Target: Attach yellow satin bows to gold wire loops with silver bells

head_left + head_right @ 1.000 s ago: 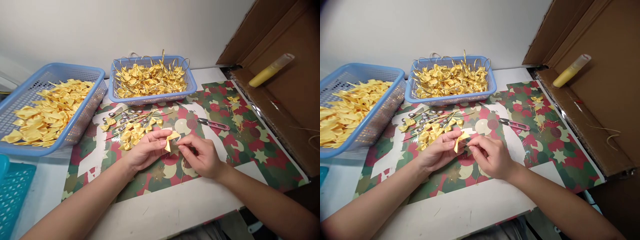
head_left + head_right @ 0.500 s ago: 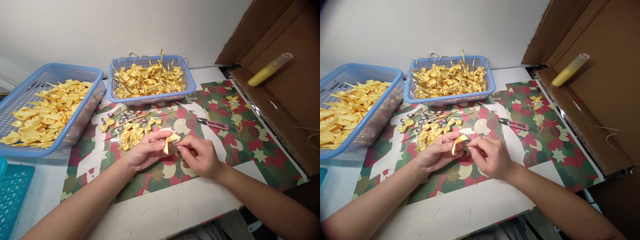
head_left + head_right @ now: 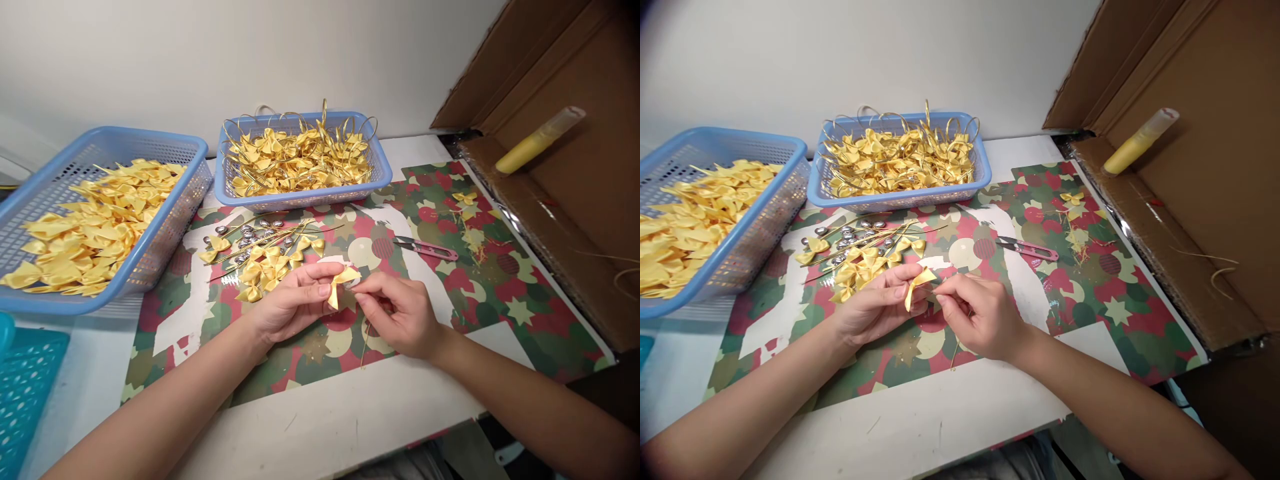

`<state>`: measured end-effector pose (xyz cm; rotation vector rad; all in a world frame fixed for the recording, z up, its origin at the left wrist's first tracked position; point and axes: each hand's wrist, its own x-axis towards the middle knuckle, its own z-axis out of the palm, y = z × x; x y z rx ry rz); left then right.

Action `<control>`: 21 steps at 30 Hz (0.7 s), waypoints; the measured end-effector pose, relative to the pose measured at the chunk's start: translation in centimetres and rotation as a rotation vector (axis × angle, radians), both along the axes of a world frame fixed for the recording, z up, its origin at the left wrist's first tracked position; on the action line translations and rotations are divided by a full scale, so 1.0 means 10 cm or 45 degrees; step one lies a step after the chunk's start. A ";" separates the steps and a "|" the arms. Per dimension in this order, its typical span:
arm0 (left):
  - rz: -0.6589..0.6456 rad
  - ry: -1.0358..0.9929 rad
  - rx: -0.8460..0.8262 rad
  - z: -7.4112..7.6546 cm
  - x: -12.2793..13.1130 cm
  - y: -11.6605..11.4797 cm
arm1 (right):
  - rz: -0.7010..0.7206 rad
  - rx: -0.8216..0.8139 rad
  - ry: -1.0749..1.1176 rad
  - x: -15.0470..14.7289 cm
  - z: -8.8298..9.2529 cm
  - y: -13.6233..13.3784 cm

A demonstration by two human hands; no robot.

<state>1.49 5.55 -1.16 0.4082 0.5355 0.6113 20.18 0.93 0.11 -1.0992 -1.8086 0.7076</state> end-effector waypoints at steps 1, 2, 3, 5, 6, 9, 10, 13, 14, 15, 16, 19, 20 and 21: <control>-0.002 0.003 0.004 0.00 0.00 0.00 | -0.003 -0.008 -0.009 0.00 0.00 0.00; -0.003 0.007 0.007 0.00 0.00 0.00 | -0.007 -0.017 -0.017 0.00 0.00 0.00; -0.005 0.012 0.010 0.00 0.00 0.00 | -0.010 -0.020 -0.020 0.00 -0.01 0.00; -0.008 0.014 0.013 -0.01 -0.01 0.00 | -0.011 -0.025 -0.018 0.00 -0.01 0.00; -0.010 0.010 0.012 -0.01 -0.01 0.00 | -0.008 -0.026 -0.015 0.00 -0.01 0.00; -0.013 -0.002 0.009 -0.02 -0.01 0.00 | -0.006 -0.036 -0.012 0.00 -0.01 -0.01; -0.013 -0.003 0.008 -0.02 -0.01 0.00 | -0.007 -0.039 -0.012 0.00 -0.01 -0.01; -0.015 -0.007 0.004 -0.02 -0.01 0.00 | -0.008 -0.035 -0.005 0.00 0.00 -0.01; -0.018 -0.011 0.002 -0.03 -0.01 0.01 | -0.003 -0.028 0.001 0.00 0.00 0.00; -0.020 -0.016 0.000 -0.03 -0.01 0.01 | 0.001 -0.020 0.006 0.00 0.00 0.00; -0.021 -0.020 -0.002 -0.03 -0.01 0.01 | 0.005 -0.016 0.009 0.00 0.00 0.00; -0.019 -0.022 -0.003 -0.02 -0.01 0.01 | 0.008 -0.006 0.015 0.00 0.00 0.00; -0.018 -0.019 -0.001 -0.03 -0.01 0.01 | 0.007 -0.003 0.019 0.00 -0.01 0.00; -0.018 -0.015 0.000 -0.03 -0.01 0.01 | 0.007 0.000 0.023 0.00 -0.01 0.00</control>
